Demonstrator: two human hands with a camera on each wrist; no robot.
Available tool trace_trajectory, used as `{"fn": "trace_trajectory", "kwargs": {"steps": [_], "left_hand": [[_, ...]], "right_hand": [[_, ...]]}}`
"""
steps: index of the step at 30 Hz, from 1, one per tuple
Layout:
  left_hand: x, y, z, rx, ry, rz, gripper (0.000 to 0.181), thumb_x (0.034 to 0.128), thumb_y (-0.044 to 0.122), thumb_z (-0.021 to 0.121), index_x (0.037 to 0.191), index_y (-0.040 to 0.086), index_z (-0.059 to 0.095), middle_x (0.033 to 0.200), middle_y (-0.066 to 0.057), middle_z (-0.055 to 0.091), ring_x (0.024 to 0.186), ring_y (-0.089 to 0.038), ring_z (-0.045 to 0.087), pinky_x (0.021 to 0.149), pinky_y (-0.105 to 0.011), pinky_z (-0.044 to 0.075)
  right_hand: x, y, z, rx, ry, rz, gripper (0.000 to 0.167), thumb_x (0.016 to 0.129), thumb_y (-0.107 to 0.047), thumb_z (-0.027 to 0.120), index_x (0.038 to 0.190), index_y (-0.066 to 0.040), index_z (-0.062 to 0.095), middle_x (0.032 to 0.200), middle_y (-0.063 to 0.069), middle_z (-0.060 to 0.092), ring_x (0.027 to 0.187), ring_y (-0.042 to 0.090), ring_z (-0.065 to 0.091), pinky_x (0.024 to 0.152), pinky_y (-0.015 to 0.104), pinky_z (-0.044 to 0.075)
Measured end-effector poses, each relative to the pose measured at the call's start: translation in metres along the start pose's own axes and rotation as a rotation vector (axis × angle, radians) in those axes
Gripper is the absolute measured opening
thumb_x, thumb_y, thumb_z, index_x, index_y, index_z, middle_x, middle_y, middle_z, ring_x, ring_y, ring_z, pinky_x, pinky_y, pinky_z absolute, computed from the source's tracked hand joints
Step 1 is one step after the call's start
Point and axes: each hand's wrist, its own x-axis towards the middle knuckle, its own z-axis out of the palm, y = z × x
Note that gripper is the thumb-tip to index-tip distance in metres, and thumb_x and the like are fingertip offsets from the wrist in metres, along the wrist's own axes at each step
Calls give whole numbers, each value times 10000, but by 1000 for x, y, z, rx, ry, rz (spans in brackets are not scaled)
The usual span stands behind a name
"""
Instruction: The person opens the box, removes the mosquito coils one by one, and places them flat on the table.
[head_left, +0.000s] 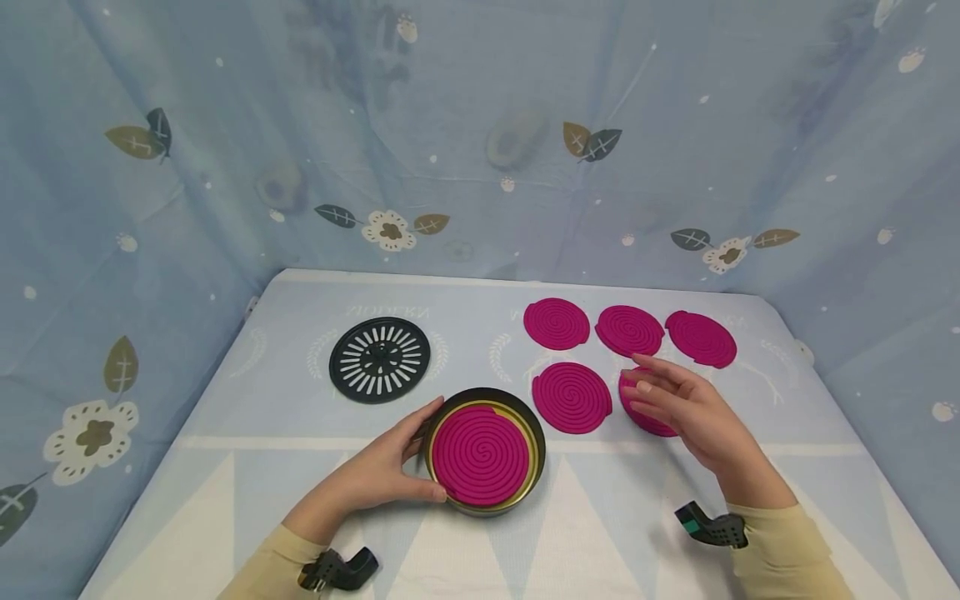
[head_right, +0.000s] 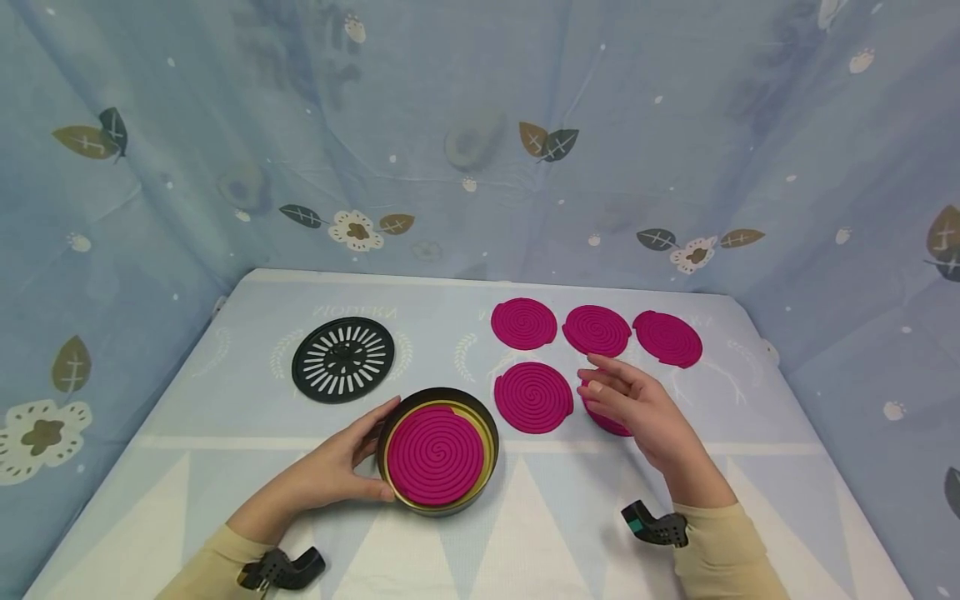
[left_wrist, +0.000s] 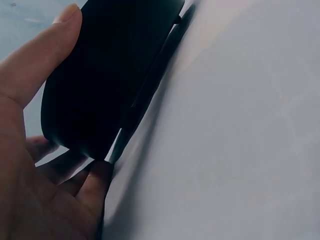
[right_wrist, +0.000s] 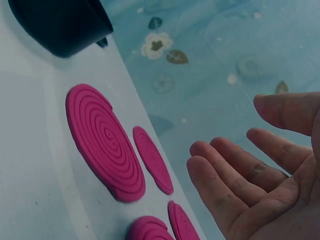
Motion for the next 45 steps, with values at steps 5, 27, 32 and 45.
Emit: {"fn": "trace_trajectory", "kwargs": {"steps": [5, 27, 32, 45], "left_hand": [[-1, 0, -2, 239, 55, 13, 1224, 600, 621, 871, 1585, 247, 248, 1570, 89, 301, 1401, -153, 342, 1153, -475, 320], [-1, -3, 0, 214, 74, 19, 1215, 595, 608, 879, 1580, 251, 264, 1551, 126, 332, 1402, -130, 336, 1164, -524, 274], [-1, -3, 0, 217, 70, 14, 1220, 592, 619, 875, 1581, 252, 262, 1554, 128, 326, 1405, -129, 328, 1165, -524, 271], [-1, -2, 0, 214, 69, 8, 1220, 590, 614, 879, 1581, 270, 257, 1547, 137, 334, 1402, -127, 333, 1165, -538, 265]], "right_hand": [[3, -2, 11, -12, -22, 13, 541, 989, -95, 603, 1483, -21, 397, 1330, 131, 581, 1185, 304, 601, 963, 348, 528], [28, -9, 58, 6, -175, 26, 538, 961, -127, 657, 1441, 13, 457, 1366, 212, 551, 1212, 265, 585, 967, 343, 537], [33, -10, 70, 22, -209, 18, 537, 953, -117, 665, 1426, 39, 465, 1340, 216, 568, 1222, 274, 573, 964, 367, 542], [40, -16, 98, 62, -308, 68, 512, 951, -157, 677, 1413, -22, 504, 1343, 221, 560, 1220, 388, 556, 989, 434, 524]]}}
